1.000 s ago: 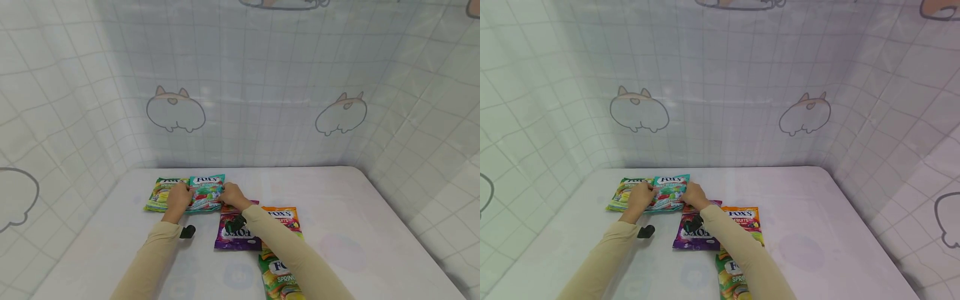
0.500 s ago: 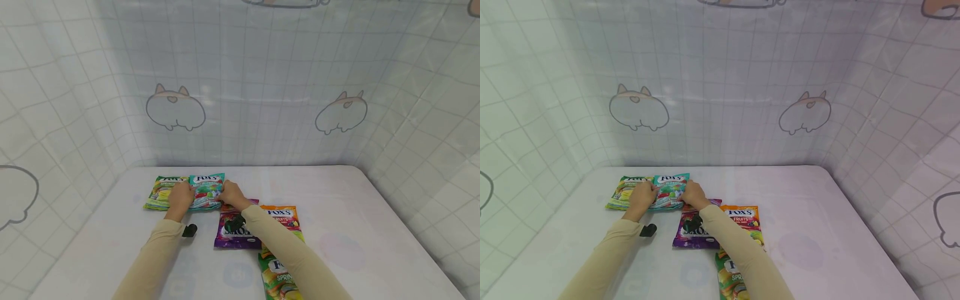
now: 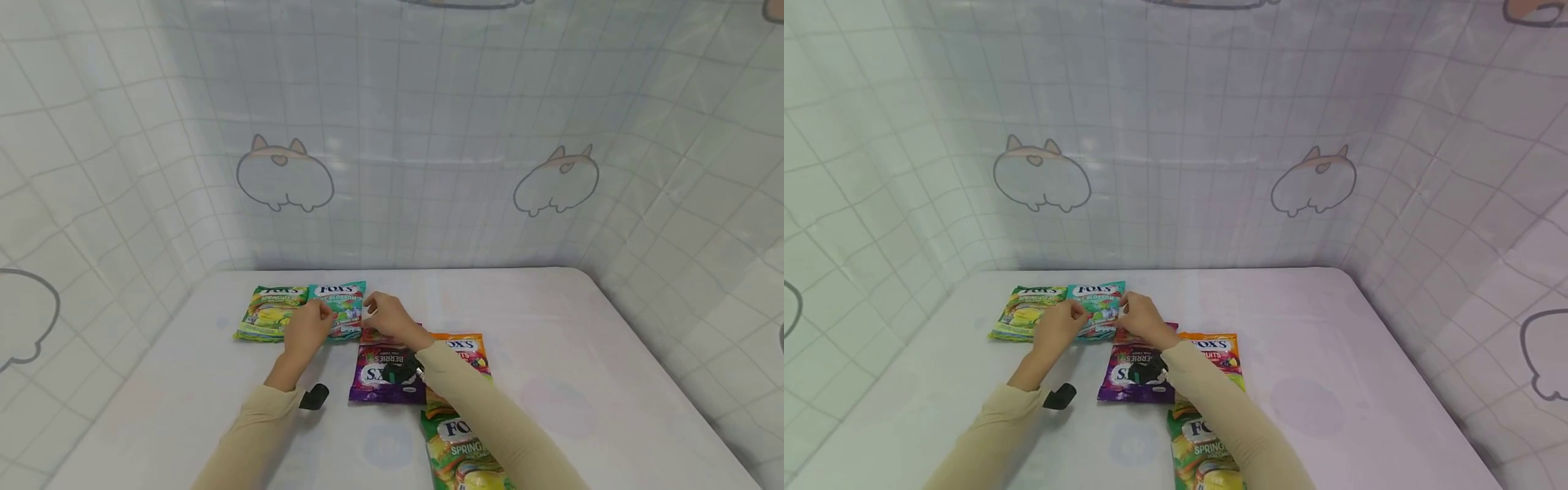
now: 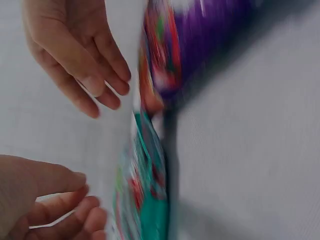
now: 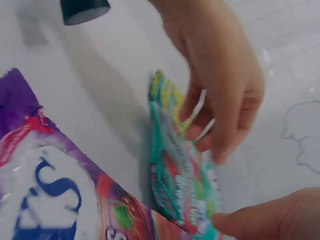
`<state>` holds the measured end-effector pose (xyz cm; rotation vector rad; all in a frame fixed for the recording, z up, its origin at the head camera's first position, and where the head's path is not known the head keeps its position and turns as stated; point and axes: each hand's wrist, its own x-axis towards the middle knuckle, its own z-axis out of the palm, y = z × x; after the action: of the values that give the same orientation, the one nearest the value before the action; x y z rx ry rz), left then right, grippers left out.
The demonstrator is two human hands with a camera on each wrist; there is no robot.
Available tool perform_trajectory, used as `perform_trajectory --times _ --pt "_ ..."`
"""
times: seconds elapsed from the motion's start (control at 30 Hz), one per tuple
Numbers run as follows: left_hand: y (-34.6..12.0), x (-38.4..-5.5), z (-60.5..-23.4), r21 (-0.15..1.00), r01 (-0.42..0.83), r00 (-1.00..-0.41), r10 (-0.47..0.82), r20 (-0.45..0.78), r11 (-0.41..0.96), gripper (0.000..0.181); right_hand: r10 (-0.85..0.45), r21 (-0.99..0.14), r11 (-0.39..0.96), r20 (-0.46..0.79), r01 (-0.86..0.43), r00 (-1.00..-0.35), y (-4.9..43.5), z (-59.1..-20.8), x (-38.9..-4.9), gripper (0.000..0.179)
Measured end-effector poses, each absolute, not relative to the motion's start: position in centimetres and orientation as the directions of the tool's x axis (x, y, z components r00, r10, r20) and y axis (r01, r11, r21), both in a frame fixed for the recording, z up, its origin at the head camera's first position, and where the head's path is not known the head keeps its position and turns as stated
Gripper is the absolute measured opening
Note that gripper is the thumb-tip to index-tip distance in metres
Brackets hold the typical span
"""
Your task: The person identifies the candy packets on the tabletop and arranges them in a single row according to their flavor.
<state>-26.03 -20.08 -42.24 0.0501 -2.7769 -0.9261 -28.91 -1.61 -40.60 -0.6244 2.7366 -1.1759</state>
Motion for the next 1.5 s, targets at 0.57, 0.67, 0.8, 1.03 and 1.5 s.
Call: perform_trajectory --times 0.57,0.67,0.8,1.03,1.5 --pt "-16.8 -22.0 -42.4 0.710 -0.009 -0.994 0.073 -0.085 0.704 0.025 -0.263 -0.466 0.858 -0.038 -0.215 -0.964 6.3 -40.4 -23.3 0.041" --pt "-16.7 -21.8 -42.9 0.736 -0.038 -0.988 0.085 -0.129 0.676 0.029 -0.291 -0.488 0.838 -0.024 -0.242 -0.957 6.8 -40.7 -22.6 0.033" --pt "-16.6 -21.7 -43.6 0.766 -0.050 -0.985 0.097 -0.146 0.641 0.033 -0.301 -0.486 0.834 -0.002 -0.262 -0.954 7.1 -41.2 -22.1 0.025" --pt "-16.2 -21.9 -44.0 0.820 -0.075 -0.977 0.121 -0.173 0.568 0.042 -0.340 -0.499 0.815 -0.001 -0.294 -0.940 7.8 -41.6 -22.4 0.020" --pt "-15.2 -21.3 -42.7 0.901 -0.041 -0.976 0.177 -0.128 0.432 0.063 -0.302 -0.479 0.841 -0.030 -0.251 -0.953 7.7 -41.5 -22.4 0.042"
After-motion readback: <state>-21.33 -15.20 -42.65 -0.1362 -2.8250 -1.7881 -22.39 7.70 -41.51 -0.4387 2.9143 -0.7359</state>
